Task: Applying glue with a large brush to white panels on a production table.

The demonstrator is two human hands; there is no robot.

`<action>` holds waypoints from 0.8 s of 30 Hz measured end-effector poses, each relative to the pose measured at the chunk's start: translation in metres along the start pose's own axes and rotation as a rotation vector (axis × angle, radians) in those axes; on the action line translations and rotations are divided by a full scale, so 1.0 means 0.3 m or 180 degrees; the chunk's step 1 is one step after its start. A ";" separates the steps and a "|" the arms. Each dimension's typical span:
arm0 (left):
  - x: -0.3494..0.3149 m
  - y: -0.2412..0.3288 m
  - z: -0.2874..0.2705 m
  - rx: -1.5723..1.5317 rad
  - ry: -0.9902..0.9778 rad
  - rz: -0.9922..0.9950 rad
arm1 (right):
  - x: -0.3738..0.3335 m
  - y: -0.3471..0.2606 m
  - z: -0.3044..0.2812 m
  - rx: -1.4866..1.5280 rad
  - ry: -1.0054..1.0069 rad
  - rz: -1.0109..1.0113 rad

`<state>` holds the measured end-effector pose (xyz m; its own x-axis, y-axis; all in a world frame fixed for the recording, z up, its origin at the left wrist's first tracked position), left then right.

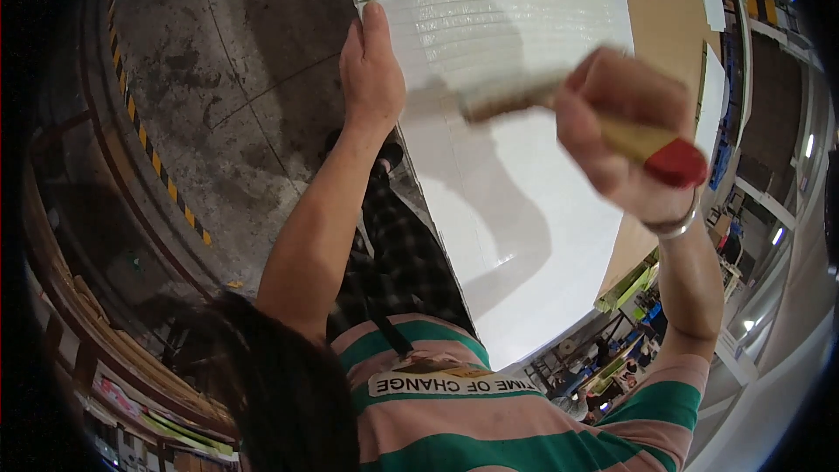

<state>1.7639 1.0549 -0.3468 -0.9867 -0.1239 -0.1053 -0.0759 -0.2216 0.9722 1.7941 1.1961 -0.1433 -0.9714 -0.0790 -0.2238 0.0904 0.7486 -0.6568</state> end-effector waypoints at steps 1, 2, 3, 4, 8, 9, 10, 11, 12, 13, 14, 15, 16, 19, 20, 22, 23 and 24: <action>-0.001 0.006 0.008 0.0033 -0.0019 -0.0022 | 0.021 0.000 -0.004 -0.0166 0.0268 -0.0046; -0.005 0.008 0.016 0.0066 -0.0041 -0.0046 | 0.020 0.018 0.017 -0.0212 0.0177 -0.0114; -0.007 0.002 0.020 0.0048 -0.0068 -0.0066 | 0.006 0.044 0.045 -0.0254 0.0091 -0.0182; -0.002 0.004 0.009 0.0064 -0.0047 -0.0045 | -0.042 0.052 0.070 -0.0378 -0.0148 -0.0139; -0.002 0.004 -0.013 0.0111 0.0014 -0.0053 | -0.148 0.081 0.059 -0.0278 -0.0687 0.0293; 0.003 0.005 -0.012 0.0118 0.0009 -0.0043 | -0.131 0.080 0.024 -0.0096 -0.0589 0.0382; 0.003 0.001 -0.007 0.0197 -0.0017 0.0011 | -0.102 0.049 -0.001 -0.0005 -0.0269 0.0189; 0.000 -0.003 -0.001 0.0277 -0.0043 0.0064 | -0.077 0.041 -0.001 0.0067 0.0166 0.0146; 0.001 0.000 0.002 0.0280 -0.0073 0.0059 | -0.064 0.040 0.025 0.0012 0.0119 -0.0022; 0.003 0.001 0.006 0.0175 -0.0061 0.0001 | -0.067 0.050 0.048 -0.0045 0.0071 -0.0188; 0.005 0.000 0.011 0.0067 -0.0049 -0.0058 | -0.116 0.069 0.082 -0.0325 -0.0157 -0.0144; 0.011 0.006 0.002 0.0093 -0.0035 -0.0052 | -0.156 0.078 0.098 -0.0319 -0.0547 0.0089; 0.007 0.014 -0.002 0.0196 -0.0032 -0.0045 | -0.185 0.073 0.095 -0.0386 -0.0687 0.0226; 0.011 0.016 -0.012 0.0333 -0.0011 -0.0011 | -0.162 0.019 0.034 -0.0278 -0.0443 0.0356; 0.015 0.013 -0.024 0.0384 0.0019 0.0002 | -0.149 -0.002 0.006 -0.0088 -0.0078 0.0345; 0.010 -0.009 -0.024 0.0149 -0.0003 -0.0005 | -0.171 0.061 0.061 -0.0147 -0.0168 0.0291; 0.008 -0.021 -0.016 -0.0041 0.0005 -0.0044 | -0.186 0.093 0.078 -0.0171 -0.0310 0.0239; 0.006 -0.027 -0.009 -0.0092 -0.0044 -0.0039 | -0.220 0.133 0.076 -0.0239 -0.0730 0.0522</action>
<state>1.7632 1.0540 -0.3555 -0.9876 -0.1077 -0.1141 -0.0840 -0.2511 0.9643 1.8668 1.2161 -0.1712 -0.8694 -0.0934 -0.4853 0.2173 0.8097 -0.5451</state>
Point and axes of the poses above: each hand's wrist, its own x-axis towards the middle knuckle, its own z-axis out of the palm, y = z × x, the point moved 5 cm from there along x, towards the middle knuckle, and after that the axes turned 13 degrees about z, right-handed, at the moved point
